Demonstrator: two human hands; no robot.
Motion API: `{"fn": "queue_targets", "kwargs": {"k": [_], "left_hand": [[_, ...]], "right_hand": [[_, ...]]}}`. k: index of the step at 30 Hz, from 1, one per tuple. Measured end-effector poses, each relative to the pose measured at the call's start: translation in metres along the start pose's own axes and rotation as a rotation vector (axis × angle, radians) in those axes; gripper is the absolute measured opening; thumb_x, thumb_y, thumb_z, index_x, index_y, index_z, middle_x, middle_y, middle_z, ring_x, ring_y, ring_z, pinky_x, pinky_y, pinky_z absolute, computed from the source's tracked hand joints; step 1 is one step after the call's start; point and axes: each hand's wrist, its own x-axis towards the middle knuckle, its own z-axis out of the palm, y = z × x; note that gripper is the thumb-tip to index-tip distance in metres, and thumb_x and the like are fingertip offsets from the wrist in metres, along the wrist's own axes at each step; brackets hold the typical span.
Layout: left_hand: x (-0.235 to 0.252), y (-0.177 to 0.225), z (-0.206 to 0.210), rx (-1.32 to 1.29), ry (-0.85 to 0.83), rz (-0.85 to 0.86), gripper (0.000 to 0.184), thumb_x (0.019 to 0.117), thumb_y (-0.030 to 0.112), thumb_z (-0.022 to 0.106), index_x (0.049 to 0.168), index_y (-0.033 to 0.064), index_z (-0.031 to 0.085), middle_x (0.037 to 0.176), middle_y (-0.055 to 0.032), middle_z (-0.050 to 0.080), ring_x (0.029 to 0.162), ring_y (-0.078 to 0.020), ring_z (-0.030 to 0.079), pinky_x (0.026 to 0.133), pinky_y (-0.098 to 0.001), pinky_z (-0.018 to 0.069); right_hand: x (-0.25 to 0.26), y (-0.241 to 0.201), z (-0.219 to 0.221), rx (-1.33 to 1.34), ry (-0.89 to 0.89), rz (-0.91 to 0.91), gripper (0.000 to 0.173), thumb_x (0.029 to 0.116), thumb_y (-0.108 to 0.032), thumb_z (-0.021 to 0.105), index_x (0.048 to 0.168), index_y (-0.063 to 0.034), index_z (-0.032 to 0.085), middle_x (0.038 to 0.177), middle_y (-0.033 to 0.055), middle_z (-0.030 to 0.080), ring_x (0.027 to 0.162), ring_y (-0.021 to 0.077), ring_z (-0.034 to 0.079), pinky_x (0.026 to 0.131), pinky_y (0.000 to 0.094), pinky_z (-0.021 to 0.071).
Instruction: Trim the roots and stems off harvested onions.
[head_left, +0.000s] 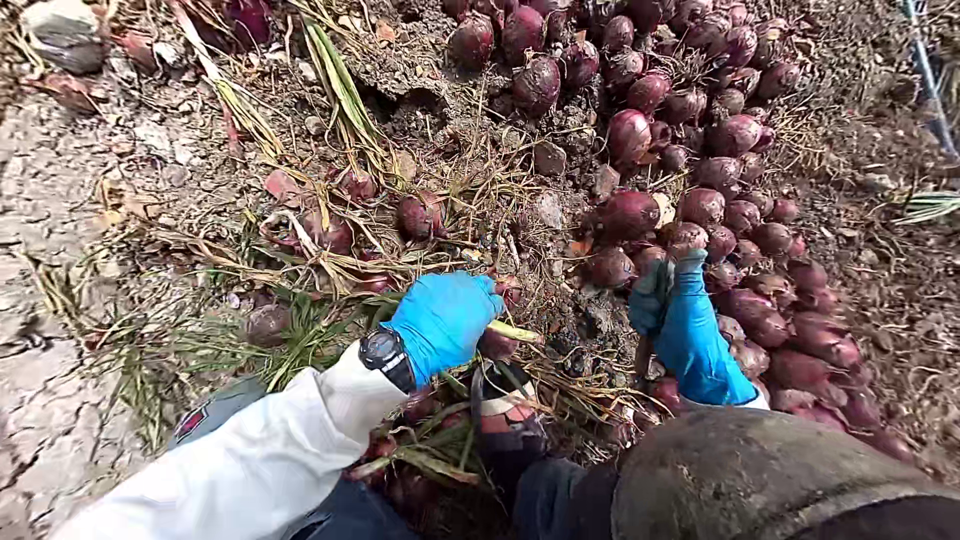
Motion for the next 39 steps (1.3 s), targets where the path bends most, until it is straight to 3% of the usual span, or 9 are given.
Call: {"fn": "queue_targets", "kwargs": {"k": [3, 6, 10, 12, 17, 23, 30, 36, 39], "left_hand": [[0.037, 0.052, 0.055, 0.053, -0.351, 0.27, 0.053, 0.0964, -0.003, 0.057, 0.144, 0.0197, 0.059, 0.148, -0.0194, 0.052, 0.108, -0.0459, 0.064, 0.078, -0.059, 0.0572], [0.054, 0.05, 0.063, 0.105, -0.354, 0.292, 0.042, 0.0962, -0.002, 0.058, 0.133, 0.0194, 0.064, 0.13, -0.0195, 0.061, 0.091, -0.0415, 0.068, 0.07, -0.0574, 0.0584], [0.033, 0.006, 0.017, -0.186, -0.015, 0.044, 0.067, 0.079, 0.035, 0.081, 0.143, 0.0311, 0.061, 0.137, -0.0054, 0.066, 0.095, -0.0323, 0.072, 0.071, -0.0588, 0.059], [0.022, -0.017, -0.016, -0.483, 0.263, -0.173, 0.08, 0.0629, 0.051, 0.087, 0.137, 0.0312, 0.063, 0.113, -0.0001, 0.074, 0.092, -0.0223, 0.072, 0.075, -0.0553, 0.0588], [0.006, -0.012, -0.055, -1.031, 0.353, -0.097, 0.091, 0.0537, 0.04, 0.095, 0.136, 0.0241, 0.061, 0.109, 0.0075, 0.074, 0.097, -0.0059, 0.072, 0.083, -0.0338, 0.0659], [0.003, 0.013, -0.029, -0.542, 0.243, -0.256, 0.082, 0.0549, 0.057, 0.086, 0.13, 0.0335, 0.064, 0.107, 0.0075, 0.072, 0.093, -0.0106, 0.07, 0.077, -0.048, 0.0614], [0.009, -0.043, -0.02, -0.427, 0.558, -0.673, 0.076, 0.0666, 0.032, 0.092, 0.136, 0.0205, 0.063, 0.112, -0.0151, 0.072, 0.095, -0.0411, 0.07, 0.075, -0.0697, 0.0527], [0.007, -0.015, -0.064, -0.79, 0.437, -0.327, 0.064, 0.0822, 0.075, 0.067, 0.128, 0.0303, 0.071, 0.103, 0.0108, 0.076, 0.091, -0.0048, 0.072, 0.08, -0.041, 0.0629], [0.018, -0.006, -0.054, -0.582, 0.428, -0.347, 0.039, 0.0907, 0.066, 0.065, 0.105, 0.0315, 0.077, 0.091, 0.0078, 0.074, 0.084, -0.0129, 0.07, 0.074, -0.0515, 0.0574]], "right_hand": [[0.03, 0.026, 0.009, -0.053, -0.239, -0.065, 0.063, 0.0965, -0.078, 0.033, 0.085, -0.0199, 0.056, 0.057, -0.0057, 0.046, 0.041, 0.0062, 0.042, 0.039, 0.0237, 0.0422], [0.015, 0.029, 0.006, -0.08, -0.201, -0.017, 0.05, 0.1043, -0.06, 0.036, 0.087, -0.0183, 0.057, 0.059, -0.0048, 0.047, 0.043, 0.0064, 0.041, 0.041, 0.0237, 0.0417], [0.014, 0.041, -0.021, -0.11, -0.125, 0.05, 0.045, 0.1031, -0.056, 0.041, 0.093, -0.0152, 0.059, 0.062, -0.0014, 0.051, 0.045, 0.0089, 0.046, 0.043, 0.026, 0.046], [0.012, 0.054, -0.02, -0.097, -0.134, 0.096, 0.039, 0.0996, -0.05, 0.049, 0.099, -0.0128, 0.059, 0.063, 0.0, 0.052, 0.046, 0.0109, 0.049, 0.045, 0.0283, 0.0487], [0.033, 0.05, 0.038, -0.347, -0.369, -0.086, 0.084, 0.0667, -0.085, 0.069, 0.112, -0.0147, 0.062, 0.077, -0.0023, 0.063, 0.061, 0.0105, 0.06, 0.056, 0.0343, 0.0537], [0.04, 0.028, 0.075, -0.51, -0.454, -0.474, 0.045, 0.1014, -0.061, 0.045, 0.09, -0.0216, 0.065, 0.064, -0.008, 0.057, 0.058, 0.0064, 0.057, 0.051, 0.0323, 0.0479], [-0.007, 0.082, 0.06, -0.295, -0.622, -0.111, 0.051, 0.1033, -0.056, 0.049, 0.078, -0.0128, 0.06, 0.06, -0.003, 0.048, 0.054, 0.0094, 0.048, 0.053, 0.032, 0.0421], [0.022, 0.067, 0.056, -0.548, -0.291, 0.072, 0.042, 0.0862, -0.057, 0.073, 0.102, -0.0186, 0.072, 0.08, -0.0004, 0.067, 0.07, 0.0144, 0.063, 0.065, 0.0421, 0.0533], [0.026, 0.044, 0.047, -0.492, -0.143, -0.203, 0.052, 0.1001, -0.064, 0.046, 0.093, -0.0187, 0.069, 0.069, -0.0019, 0.06, 0.058, 0.0125, 0.056, 0.056, 0.0385, 0.0501]]}}
